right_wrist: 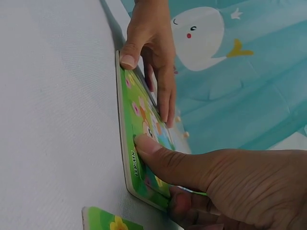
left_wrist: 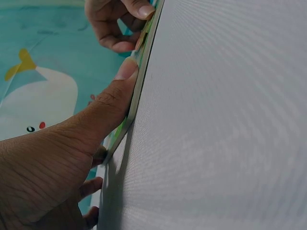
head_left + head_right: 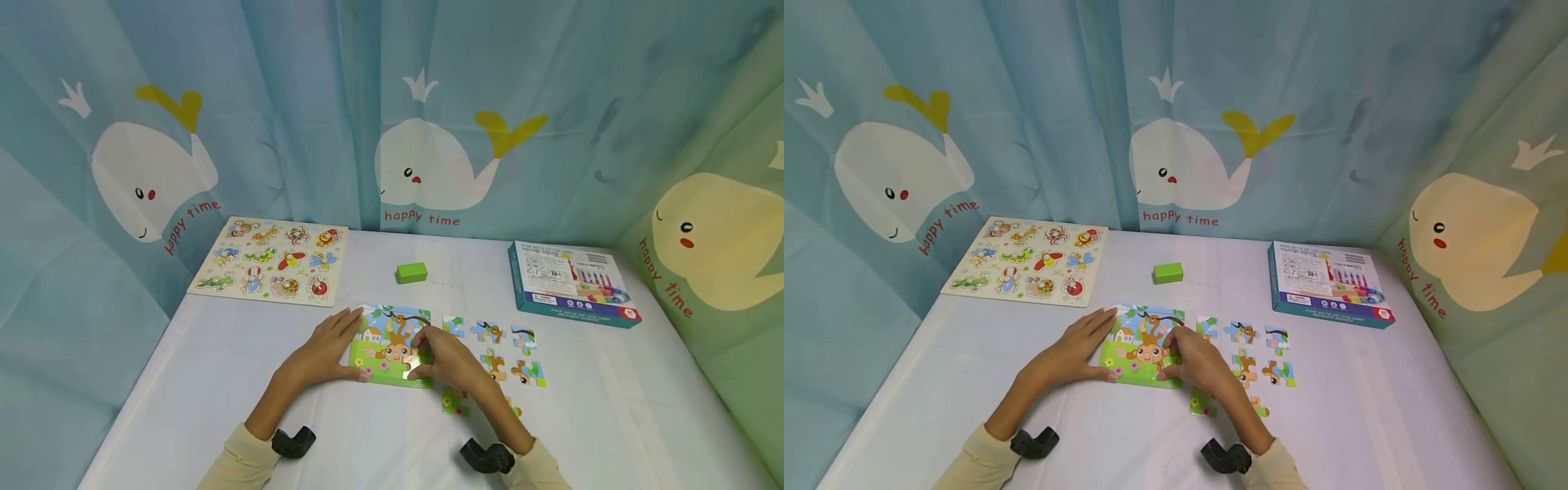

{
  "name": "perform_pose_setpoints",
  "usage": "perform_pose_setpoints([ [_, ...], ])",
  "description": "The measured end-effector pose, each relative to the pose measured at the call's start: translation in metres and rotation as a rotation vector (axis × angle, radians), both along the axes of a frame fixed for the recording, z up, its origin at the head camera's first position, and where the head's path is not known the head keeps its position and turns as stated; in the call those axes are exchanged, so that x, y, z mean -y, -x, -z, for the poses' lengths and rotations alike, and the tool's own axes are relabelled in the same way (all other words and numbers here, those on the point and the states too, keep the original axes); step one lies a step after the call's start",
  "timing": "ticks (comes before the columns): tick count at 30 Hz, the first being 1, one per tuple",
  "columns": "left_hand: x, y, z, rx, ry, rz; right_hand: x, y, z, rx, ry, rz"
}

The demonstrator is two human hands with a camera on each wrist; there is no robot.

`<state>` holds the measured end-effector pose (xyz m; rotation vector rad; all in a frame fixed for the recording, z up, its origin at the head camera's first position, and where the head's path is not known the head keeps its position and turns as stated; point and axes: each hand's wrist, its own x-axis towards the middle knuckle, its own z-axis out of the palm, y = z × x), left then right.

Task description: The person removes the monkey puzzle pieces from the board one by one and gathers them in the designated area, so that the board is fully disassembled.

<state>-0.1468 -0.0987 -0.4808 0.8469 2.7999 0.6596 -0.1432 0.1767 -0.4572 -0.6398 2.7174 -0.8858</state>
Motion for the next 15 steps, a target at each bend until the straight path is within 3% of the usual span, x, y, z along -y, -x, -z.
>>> perform_pose_setpoints([
  [8, -0.0006, -0.0006, -0.0022, 0.005, -0.008, -0.001, 0.0008, 0.0001, 0.0002, 0.037, 0.027, -0.004],
  [15, -0.0010, -0.0010, -0.0033, 0.003, -0.002, 0.002, -0.0001, -0.0017, 0.0007, 0.014, 0.014, -0.002],
])
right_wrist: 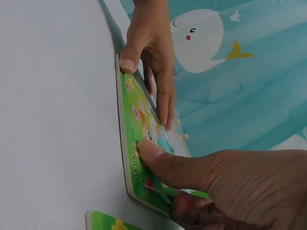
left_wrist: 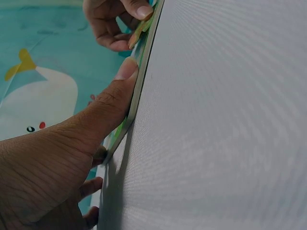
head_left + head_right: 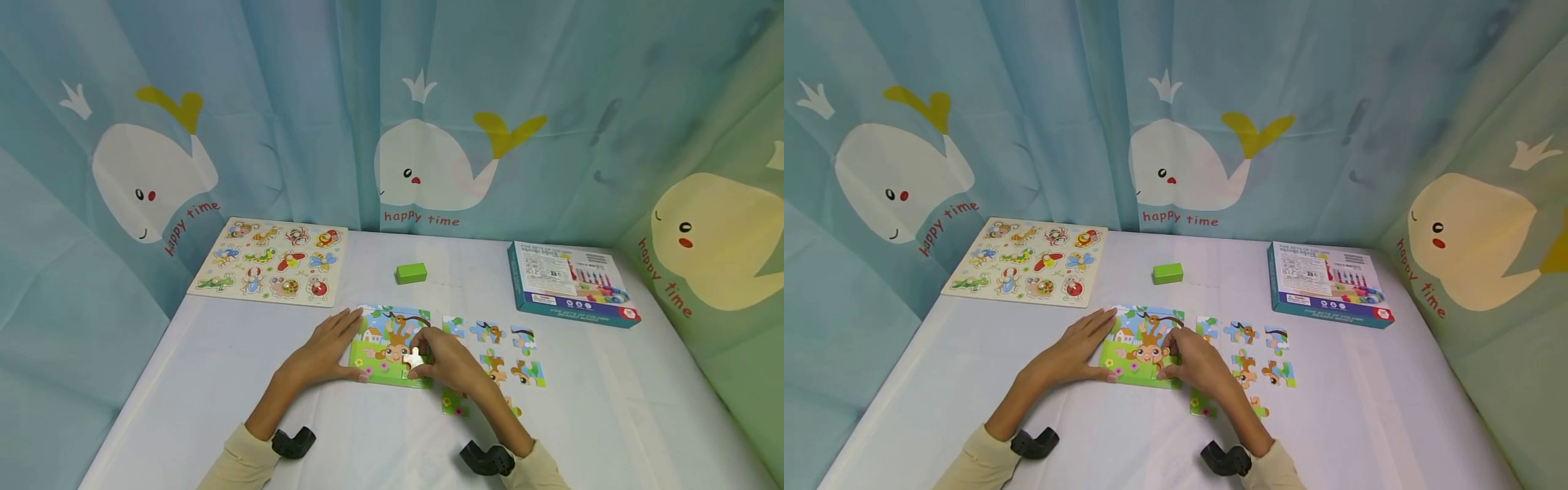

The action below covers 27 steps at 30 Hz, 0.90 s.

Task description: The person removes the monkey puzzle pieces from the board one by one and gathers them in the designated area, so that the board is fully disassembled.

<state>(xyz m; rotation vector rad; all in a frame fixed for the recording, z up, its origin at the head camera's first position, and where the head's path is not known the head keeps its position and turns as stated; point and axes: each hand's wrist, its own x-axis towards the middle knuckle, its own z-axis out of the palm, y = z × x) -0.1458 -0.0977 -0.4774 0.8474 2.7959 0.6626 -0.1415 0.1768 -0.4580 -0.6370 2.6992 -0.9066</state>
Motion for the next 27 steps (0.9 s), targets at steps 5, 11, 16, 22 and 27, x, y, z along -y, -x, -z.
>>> perform_pose_setpoints([
  [5, 0.001, 0.000, 0.001, -0.011, 0.001, 0.003, -0.002, -0.001, -0.001, -0.029, 0.016, -0.031],
  [11, 0.001, 0.000, 0.001, -0.014, -0.004, 0.007, -0.006, -0.002, -0.001, -0.050, 0.069, -0.088],
  [16, 0.001, 0.000, 0.001, -0.018, -0.001, 0.009, -0.010, 0.000, 0.001, -0.030, 0.128, -0.121],
  [22, 0.001, 0.000, 0.001, -0.020, 0.013, 0.010, -0.015, 0.001, 0.000, 0.018, 0.247, -0.085],
  [27, 0.001, 0.000, 0.001, -0.013, 0.011, 0.006, -0.022, 0.000, -0.008, 0.054, 0.317, 0.016],
])
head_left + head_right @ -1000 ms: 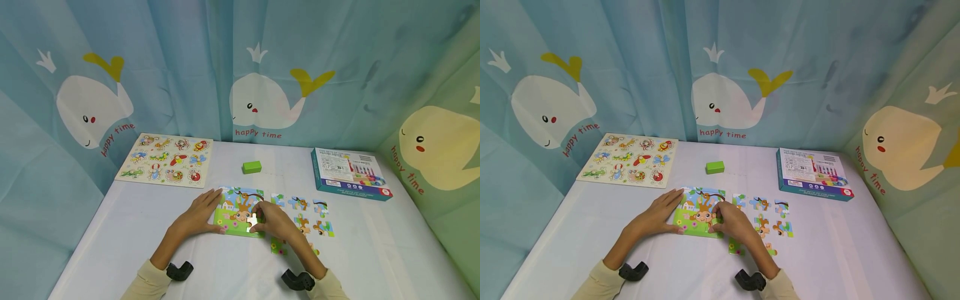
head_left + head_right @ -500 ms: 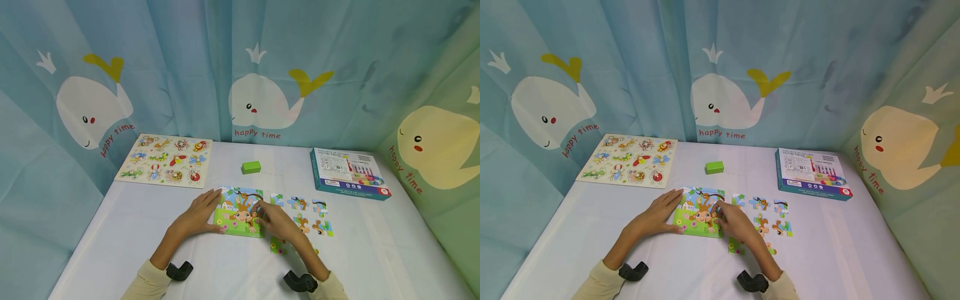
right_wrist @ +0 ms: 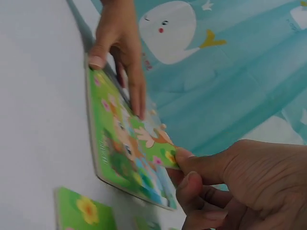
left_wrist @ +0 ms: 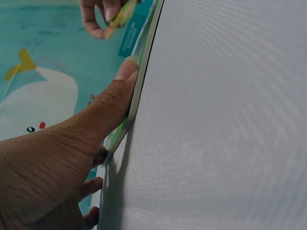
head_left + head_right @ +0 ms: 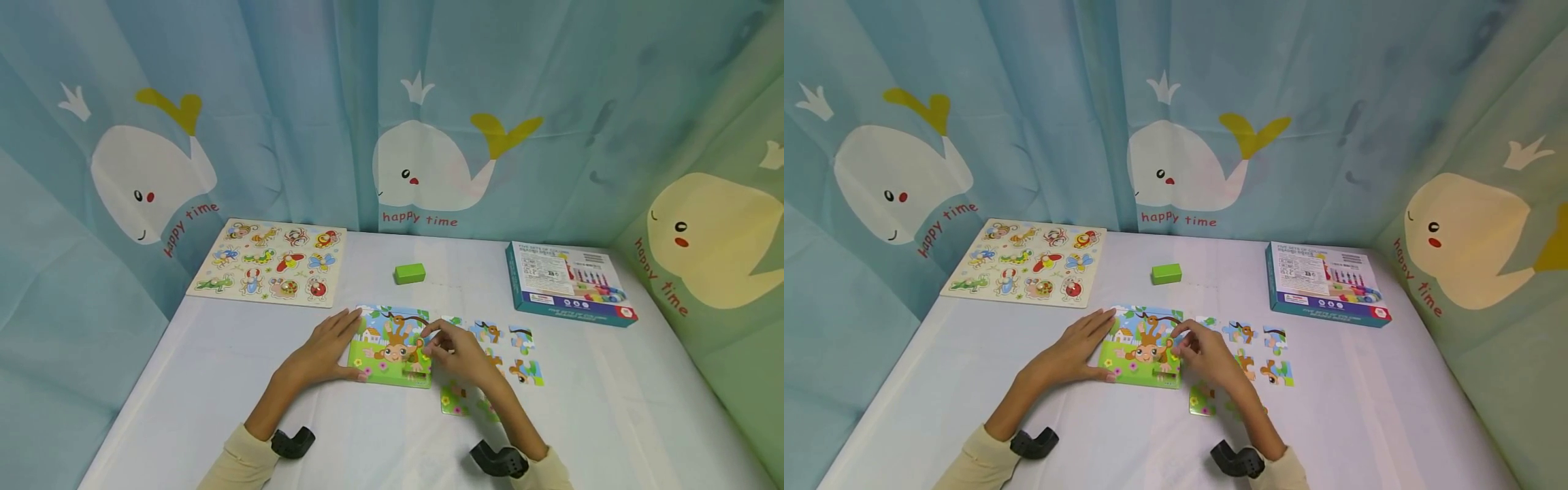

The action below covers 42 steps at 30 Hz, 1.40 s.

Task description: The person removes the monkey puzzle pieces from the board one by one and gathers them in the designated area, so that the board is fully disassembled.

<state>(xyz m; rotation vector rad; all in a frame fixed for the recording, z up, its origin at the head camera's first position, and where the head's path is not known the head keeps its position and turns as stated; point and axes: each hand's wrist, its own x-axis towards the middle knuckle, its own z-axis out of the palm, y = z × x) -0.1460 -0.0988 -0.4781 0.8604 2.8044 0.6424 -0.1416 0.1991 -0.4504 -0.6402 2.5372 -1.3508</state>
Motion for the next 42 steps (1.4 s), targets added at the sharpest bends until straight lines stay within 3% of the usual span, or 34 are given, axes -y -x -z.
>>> perform_pose_setpoints([
  [5, 0.000, 0.000, 0.002, 0.012, -0.002, -0.007, -0.016, -0.003, -0.010, 0.016, 0.032, 0.066],
  [11, 0.000, -0.001, 0.003, 0.003, -0.005, -0.005, -0.045, -0.013, -0.018, -0.040, 0.055, 0.095],
  [21, 0.002, 0.000, 0.005, -0.024, -0.027, 0.000, -0.099, -0.044, -0.023, 0.025, 0.053, 0.300],
  [26, 0.001, 0.000, 0.000, -0.012, -0.023, 0.001, -0.122, -0.056, -0.019, 0.035, 0.002, 0.364],
  [36, 0.000, 0.000, 0.000, -0.003, 0.003, 0.004, -0.154, -0.077, 0.002, 0.209, -0.143, 0.551],
  [42, 0.000, 0.000, 0.000, -0.002, -0.002, 0.003, -0.159, -0.085, 0.010, 0.188, -0.184, 0.583],
])
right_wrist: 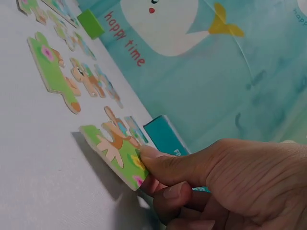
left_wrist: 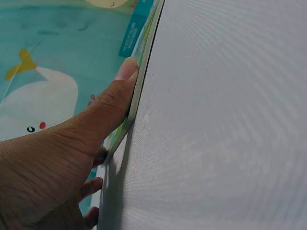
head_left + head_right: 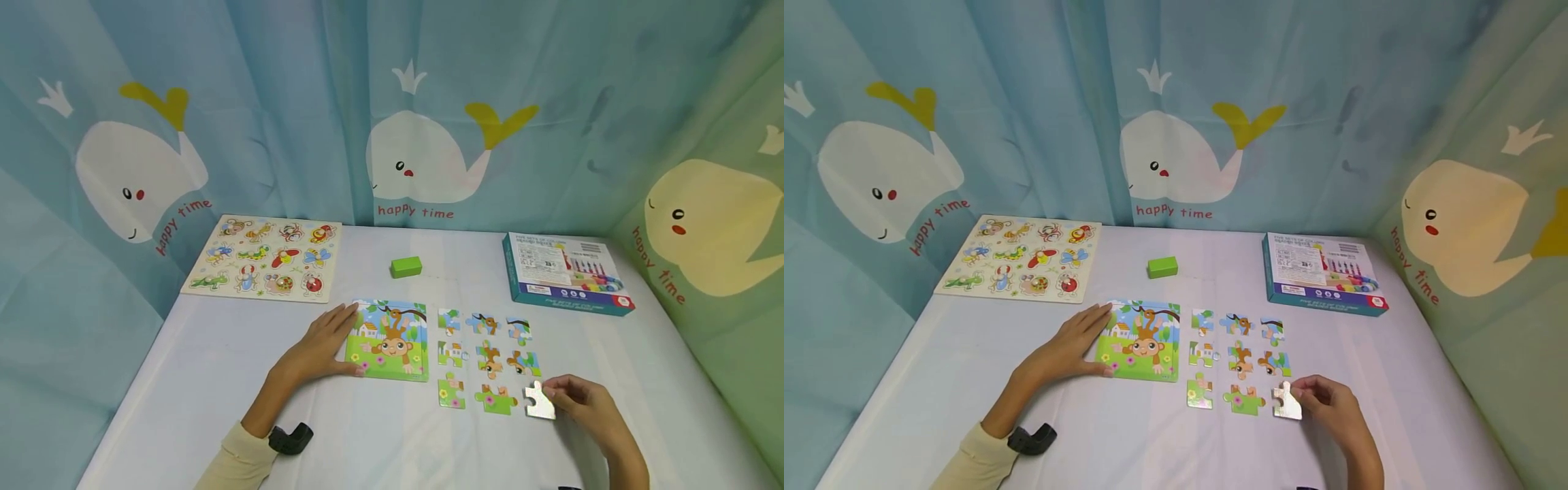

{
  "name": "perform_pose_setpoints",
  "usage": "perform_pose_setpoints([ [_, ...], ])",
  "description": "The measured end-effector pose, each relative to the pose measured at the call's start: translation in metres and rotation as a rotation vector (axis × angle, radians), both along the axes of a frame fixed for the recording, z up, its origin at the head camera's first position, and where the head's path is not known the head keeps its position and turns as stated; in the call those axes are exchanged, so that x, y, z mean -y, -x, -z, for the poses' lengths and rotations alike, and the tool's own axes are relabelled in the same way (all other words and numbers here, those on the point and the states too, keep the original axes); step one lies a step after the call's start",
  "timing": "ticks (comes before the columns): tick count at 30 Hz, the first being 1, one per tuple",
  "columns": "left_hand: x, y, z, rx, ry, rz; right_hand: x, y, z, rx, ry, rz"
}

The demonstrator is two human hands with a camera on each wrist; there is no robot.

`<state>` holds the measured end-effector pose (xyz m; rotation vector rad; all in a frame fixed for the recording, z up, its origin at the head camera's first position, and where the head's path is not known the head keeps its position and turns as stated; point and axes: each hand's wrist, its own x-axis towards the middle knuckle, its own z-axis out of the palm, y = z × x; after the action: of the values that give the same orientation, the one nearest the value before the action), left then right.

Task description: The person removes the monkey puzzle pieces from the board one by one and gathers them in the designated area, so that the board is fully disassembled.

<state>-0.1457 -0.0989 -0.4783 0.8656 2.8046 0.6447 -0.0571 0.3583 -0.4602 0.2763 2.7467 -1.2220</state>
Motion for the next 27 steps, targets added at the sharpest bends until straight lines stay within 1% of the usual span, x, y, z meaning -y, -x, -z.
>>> perform_pose_setpoints([
  [3, 0.0001, 0.0002, -0.0002, 0.000, 0.001, -0.001, 0.0011, 0.0008, 0.0017, -0.013, -0.012, -0.006],
  [8, -0.0001, 0.0001, -0.0003, 0.002, -0.005, 0.000, 0.0026, 0.0032, 0.0012, 0.024, -0.044, -0.006],
  [13, -0.0002, -0.0006, -0.0007, -0.003, -0.009, 0.001, 0.0037, 0.0029, 0.0003, 0.019, -0.047, -0.003],
  [19, -0.0002, -0.0010, -0.0007, -0.003, -0.009, -0.003, 0.0047, 0.0038, -0.0007, 0.035, -0.048, 0.008],
  [24, 0.0003, -0.0008, 0.0003, -0.008, -0.013, -0.002, 0.0052, 0.0023, -0.0004, -0.001, -0.037, 0.001],
  [27, 0.0004, -0.0005, 0.0008, -0.007, -0.010, -0.003, 0.0046, 0.0018, -0.0001, -0.019, -0.069, -0.018],
])
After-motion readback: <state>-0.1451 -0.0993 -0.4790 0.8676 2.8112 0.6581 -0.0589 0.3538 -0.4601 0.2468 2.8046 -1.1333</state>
